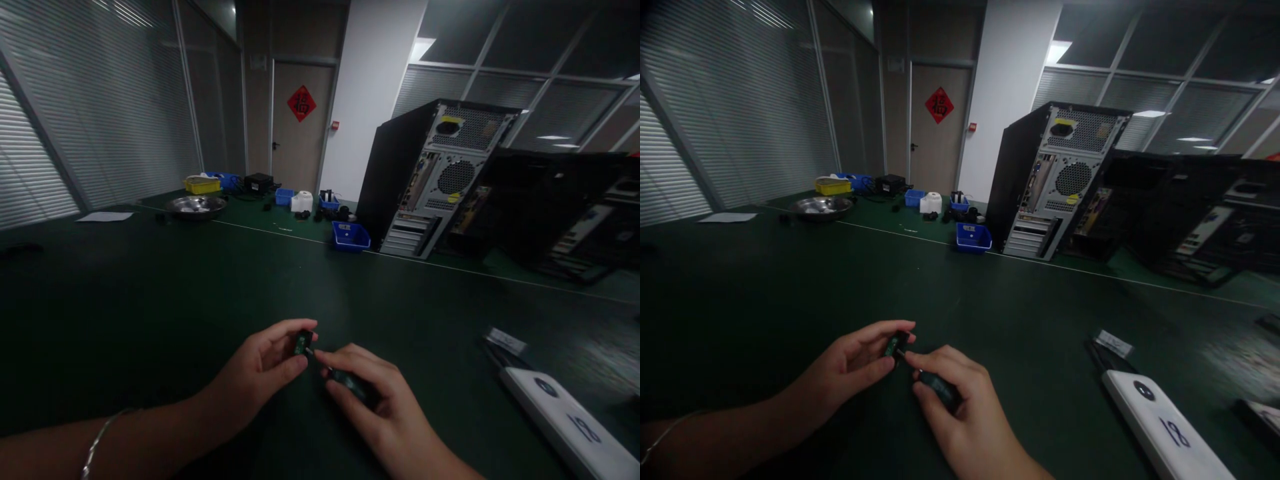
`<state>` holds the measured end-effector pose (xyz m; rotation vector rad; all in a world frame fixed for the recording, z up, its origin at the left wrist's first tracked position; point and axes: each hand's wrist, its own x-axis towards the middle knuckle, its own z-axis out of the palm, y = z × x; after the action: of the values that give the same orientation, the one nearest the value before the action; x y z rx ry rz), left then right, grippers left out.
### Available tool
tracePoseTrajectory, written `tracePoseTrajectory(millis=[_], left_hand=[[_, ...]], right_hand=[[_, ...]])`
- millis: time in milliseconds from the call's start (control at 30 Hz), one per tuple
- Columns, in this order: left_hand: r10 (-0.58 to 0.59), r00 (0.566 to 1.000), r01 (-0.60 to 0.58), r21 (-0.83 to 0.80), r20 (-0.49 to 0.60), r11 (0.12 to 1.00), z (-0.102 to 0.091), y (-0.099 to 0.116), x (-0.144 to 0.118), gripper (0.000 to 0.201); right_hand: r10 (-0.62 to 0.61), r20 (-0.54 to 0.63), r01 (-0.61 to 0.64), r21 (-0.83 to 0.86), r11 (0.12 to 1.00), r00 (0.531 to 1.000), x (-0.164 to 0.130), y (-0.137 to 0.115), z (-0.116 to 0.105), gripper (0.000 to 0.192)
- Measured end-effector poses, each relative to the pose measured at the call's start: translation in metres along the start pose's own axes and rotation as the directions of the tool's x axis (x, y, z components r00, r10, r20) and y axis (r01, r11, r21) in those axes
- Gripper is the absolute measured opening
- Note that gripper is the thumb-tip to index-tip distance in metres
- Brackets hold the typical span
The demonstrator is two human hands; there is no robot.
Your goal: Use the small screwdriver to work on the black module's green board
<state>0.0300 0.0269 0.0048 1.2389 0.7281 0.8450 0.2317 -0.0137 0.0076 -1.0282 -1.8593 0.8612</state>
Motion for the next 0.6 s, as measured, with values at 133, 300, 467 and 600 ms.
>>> tracePoseTrajectory(millis=[133, 300, 467, 600], left_hand=[[0.011, 1.0, -0.011, 0.051, 0.004, 0.999, 0.0, -0.001, 0.0, 0.041], [0.083, 0.992, -0.059, 0.23, -0.097, 0.971, 0.001, 0.0, -0.002, 0.029], [0.182, 0.982, -0.125, 0.539, -0.053, 0.833, 0.0, 0.006, -0.004, 0.024], [0.289, 0.957, -0.221, 0.633, -0.004, 0.742, 0.0, 0.009, -0.005, 0.025]], right_hand=[[-0.015, -0.019, 0.015, -0.006, 1.0, 1.0, -0.001, -0.001, 0.0, 0.034], [-0.015, -0.058, 0.016, 0.017, 1.0, 0.998, -0.001, -0.004, -0.002, 0.034], [-0.004, -0.056, 0.004, 0.0, 1.0, 0.998, 0.0, -0.002, -0.001, 0.033], [0.008, -0.063, -0.009, -0.009, 1.0, 0.998, 0.0, -0.002, -0.001, 0.033]])
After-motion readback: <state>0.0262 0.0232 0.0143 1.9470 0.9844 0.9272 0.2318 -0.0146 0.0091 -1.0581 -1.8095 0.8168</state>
